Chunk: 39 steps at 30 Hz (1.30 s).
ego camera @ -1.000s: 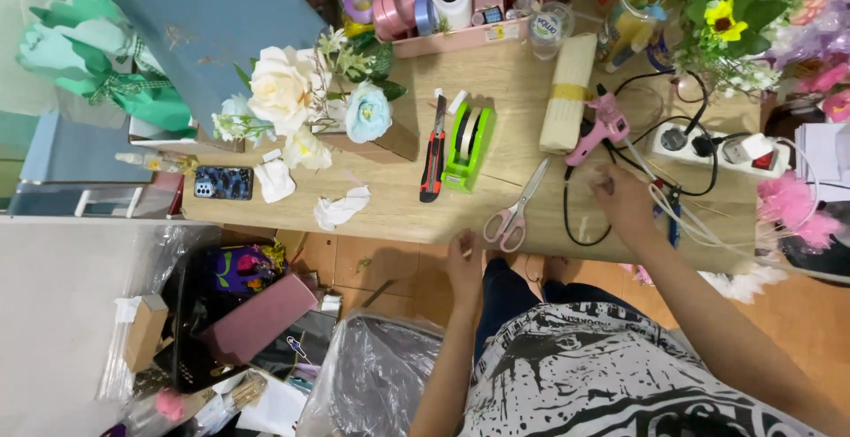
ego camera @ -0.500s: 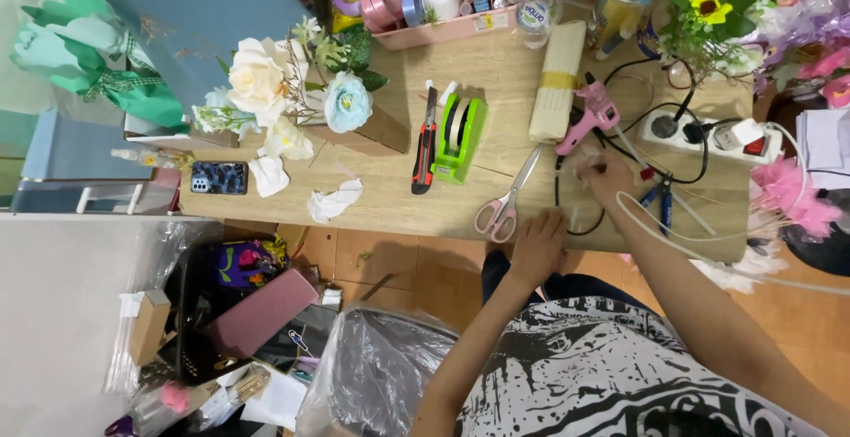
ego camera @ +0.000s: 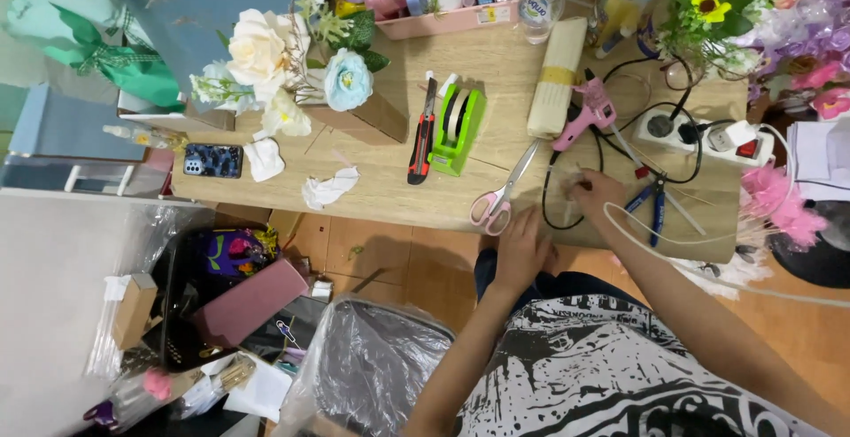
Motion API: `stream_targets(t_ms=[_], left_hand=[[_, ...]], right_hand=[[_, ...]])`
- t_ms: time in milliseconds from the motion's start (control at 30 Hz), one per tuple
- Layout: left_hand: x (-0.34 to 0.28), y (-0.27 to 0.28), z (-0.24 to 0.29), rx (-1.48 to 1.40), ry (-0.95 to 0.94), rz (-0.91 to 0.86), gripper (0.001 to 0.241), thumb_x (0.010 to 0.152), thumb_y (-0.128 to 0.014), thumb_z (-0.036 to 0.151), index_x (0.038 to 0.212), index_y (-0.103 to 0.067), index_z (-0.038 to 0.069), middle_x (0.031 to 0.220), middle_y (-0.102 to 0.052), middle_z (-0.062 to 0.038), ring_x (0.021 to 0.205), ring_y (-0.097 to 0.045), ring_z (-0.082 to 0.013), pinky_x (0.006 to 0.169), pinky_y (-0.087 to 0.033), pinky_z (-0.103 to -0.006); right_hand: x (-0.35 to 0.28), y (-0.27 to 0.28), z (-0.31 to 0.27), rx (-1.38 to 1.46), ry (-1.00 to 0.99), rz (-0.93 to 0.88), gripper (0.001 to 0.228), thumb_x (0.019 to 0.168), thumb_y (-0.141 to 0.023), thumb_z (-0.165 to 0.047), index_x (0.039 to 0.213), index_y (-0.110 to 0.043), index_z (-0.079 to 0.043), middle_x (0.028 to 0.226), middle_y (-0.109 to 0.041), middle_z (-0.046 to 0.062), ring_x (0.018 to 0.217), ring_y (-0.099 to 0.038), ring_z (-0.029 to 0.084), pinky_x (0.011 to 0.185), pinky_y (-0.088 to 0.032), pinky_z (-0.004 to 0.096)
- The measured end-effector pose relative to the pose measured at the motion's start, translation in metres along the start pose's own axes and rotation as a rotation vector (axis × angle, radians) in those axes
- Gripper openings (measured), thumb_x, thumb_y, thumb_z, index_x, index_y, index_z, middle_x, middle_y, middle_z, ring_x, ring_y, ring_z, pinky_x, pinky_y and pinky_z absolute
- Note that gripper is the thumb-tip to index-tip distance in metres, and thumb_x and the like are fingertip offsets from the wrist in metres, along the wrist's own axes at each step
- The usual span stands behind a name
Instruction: The person arranges artificial flowers into a small cardboard box. They pick up white and light blue flowers from a cluttered table and use a pink hot glue gun to attach the stems to the box.
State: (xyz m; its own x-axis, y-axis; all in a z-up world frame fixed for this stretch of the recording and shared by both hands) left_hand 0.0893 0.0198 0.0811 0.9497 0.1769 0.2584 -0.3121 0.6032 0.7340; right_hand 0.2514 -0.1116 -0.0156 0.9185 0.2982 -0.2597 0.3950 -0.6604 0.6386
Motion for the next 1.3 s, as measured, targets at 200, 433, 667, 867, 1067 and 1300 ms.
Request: stream_targets(t_ms=[200,433,667,867,1067,1300], left_hand=[[-0.011,0.023,-0.032,-1.399,0.801,0.412,0.068,0.108,-0.052,0.037,0.164,-0.012,0.035,0.153,-0.039,-0.017,0.129,-0.056,-0.0329,0.098,-0.054,-0.0494],[-0.079,0.110,-0.122,-1.416,1.069,0.922,0.019,0.094,-0.068,0.007,0.113,-0.067,0.005,0.100,-0.070,-0.010,0.087,-0.069,-0.0203,0.093,-0.060,-0.0450],[-0.121,0.236,-0.246,-0.985,0.971,1.008,0.010,0.093,-0.058,0.009,0.101,-0.064,0.009,0.077,-0.057,0.001,0.064,-0.052,-0.0052,0.056,-0.041,-0.0148],[-0.099,0.329,-0.343,-0.305,0.938,0.550,0.031,0.105,-0.055,0.043,0.111,-0.057,0.013,0.100,-0.063,-0.009,0.100,-0.064,-0.0228,0.089,-0.051,-0.0384],[-0.032,0.317,-0.393,0.273,0.621,0.290,0.060,0.090,-0.061,0.058,0.126,-0.057,0.010,0.115,-0.055,-0.017,0.106,-0.064,-0.0395,0.081,-0.057,-0.0490],[-0.020,0.311,-0.363,0.721,0.335,0.418,0.113,0.071,-0.013,0.097,0.129,-0.059,0.013,0.110,-0.057,-0.013,0.102,-0.065,-0.0303,0.071,-0.058,-0.0401]], right_hand=[[-0.094,-0.028,-0.185,0.279,0.236,-0.296,0.037,0.093,-0.062,-0.006,0.129,-0.051,-0.010,0.105,-0.076,0.021,0.103,-0.072,0.035,0.092,-0.054,0.045],[-0.114,-0.069,-0.258,-0.221,0.670,-0.233,0.024,0.085,-0.073,-0.037,0.107,-0.077,-0.028,0.144,-0.058,0.006,0.122,-0.056,0.038,0.099,-0.041,0.056],[-0.113,-0.127,-0.337,0.136,0.680,-0.259,0.013,0.091,-0.070,-0.017,0.103,-0.074,-0.015,0.101,-0.074,0.005,0.089,-0.074,0.026,0.081,-0.058,0.040],[-0.121,-0.247,-0.390,-0.035,0.692,-0.474,0.016,0.091,-0.067,-0.019,0.103,-0.073,-0.010,0.095,-0.075,0.011,0.091,-0.074,0.030,0.081,-0.059,0.041],[-0.119,-0.287,-0.384,-0.078,0.468,-0.598,0.027,0.097,-0.060,-0.027,0.114,-0.071,-0.010,0.108,-0.075,0.016,0.105,-0.071,0.035,0.090,-0.057,0.044],[-0.094,-0.280,-0.353,-0.115,0.173,-0.604,0.036,0.103,-0.054,-0.034,0.125,-0.069,-0.010,0.122,-0.072,0.016,0.117,-0.067,0.033,0.100,-0.054,0.044]])
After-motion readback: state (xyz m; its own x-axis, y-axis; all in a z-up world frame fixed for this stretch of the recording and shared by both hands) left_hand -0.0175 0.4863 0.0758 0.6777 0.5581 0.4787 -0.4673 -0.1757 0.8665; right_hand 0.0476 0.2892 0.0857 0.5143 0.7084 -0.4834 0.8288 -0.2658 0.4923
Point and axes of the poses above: each hand's wrist, its own x-axis towards the middle knuckle, its own y-axis out of the back of the hand, z = x × y, the point moved 10 cm from there along x, towards the middle knuckle
